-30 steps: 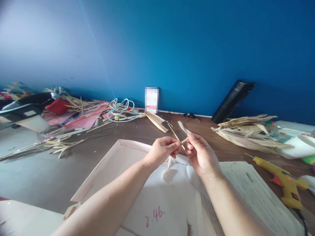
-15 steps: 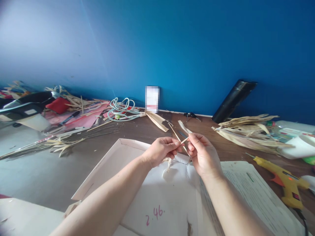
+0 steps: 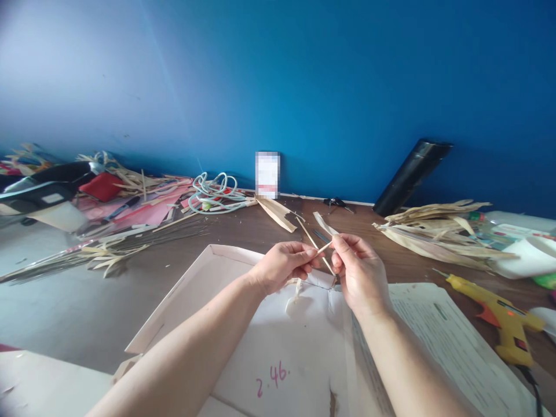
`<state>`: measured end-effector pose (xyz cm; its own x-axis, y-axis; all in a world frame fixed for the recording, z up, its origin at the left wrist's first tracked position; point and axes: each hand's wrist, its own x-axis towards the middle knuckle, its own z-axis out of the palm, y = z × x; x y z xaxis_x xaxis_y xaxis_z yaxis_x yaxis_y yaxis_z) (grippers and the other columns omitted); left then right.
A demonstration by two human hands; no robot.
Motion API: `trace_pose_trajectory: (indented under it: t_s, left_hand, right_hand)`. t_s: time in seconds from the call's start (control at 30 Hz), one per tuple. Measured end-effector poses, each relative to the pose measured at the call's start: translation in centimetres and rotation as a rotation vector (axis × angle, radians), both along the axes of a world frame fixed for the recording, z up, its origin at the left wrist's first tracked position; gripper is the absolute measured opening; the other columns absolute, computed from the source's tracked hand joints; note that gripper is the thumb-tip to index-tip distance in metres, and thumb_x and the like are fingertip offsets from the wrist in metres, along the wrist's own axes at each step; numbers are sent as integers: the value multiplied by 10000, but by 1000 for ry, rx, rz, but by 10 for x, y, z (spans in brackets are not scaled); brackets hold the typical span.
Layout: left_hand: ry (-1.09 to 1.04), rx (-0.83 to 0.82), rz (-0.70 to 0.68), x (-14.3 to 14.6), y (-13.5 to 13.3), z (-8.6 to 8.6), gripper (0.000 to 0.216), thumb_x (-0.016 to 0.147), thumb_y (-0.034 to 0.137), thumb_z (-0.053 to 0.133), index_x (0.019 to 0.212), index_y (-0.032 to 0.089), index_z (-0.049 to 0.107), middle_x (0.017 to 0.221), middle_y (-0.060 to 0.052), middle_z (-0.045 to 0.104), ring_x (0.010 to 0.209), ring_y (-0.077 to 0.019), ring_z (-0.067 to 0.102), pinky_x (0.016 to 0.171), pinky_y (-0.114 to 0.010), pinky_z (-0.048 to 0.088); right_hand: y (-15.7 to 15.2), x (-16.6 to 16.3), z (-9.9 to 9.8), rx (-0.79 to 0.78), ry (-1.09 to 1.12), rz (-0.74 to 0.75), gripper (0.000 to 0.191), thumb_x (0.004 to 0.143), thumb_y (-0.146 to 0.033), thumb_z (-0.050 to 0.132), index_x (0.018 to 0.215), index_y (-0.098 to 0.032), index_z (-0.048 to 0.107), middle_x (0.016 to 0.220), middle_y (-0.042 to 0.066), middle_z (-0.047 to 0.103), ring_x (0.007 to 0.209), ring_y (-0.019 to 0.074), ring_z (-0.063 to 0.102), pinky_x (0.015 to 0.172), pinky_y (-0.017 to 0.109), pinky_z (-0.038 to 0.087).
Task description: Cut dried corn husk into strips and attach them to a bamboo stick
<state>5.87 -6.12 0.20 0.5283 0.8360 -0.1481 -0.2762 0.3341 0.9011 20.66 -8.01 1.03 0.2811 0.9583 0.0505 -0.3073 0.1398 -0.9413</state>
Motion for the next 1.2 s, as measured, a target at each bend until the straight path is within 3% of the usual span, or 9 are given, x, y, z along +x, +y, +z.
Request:
trace_pose_trajectory:
  t_s: [0.83, 1.2]
  left_hand:
    - [52, 4, 32, 0, 0, 2, 349, 668, 408, 699, 830, 103, 647, 727, -35, 607, 568, -50, 497, 551, -192, 418]
    - [55, 39, 34, 0, 0, -2, 333, 683, 403, 690, 841, 112, 651, 738, -36, 616, 576, -47, 507, 548, -177, 419]
  right_hand:
    - [-2, -1, 2, 5, -93, -24, 187, 682, -311, 751, 764, -184, 640, 601, -19, 580, 456, 50, 416, 378, 153, 312]
    - [-1, 1, 1, -14, -94, -3, 197, 668, -313, 756, 765, -184, 644, 705, 5, 634, 455, 50, 421, 362, 165, 312]
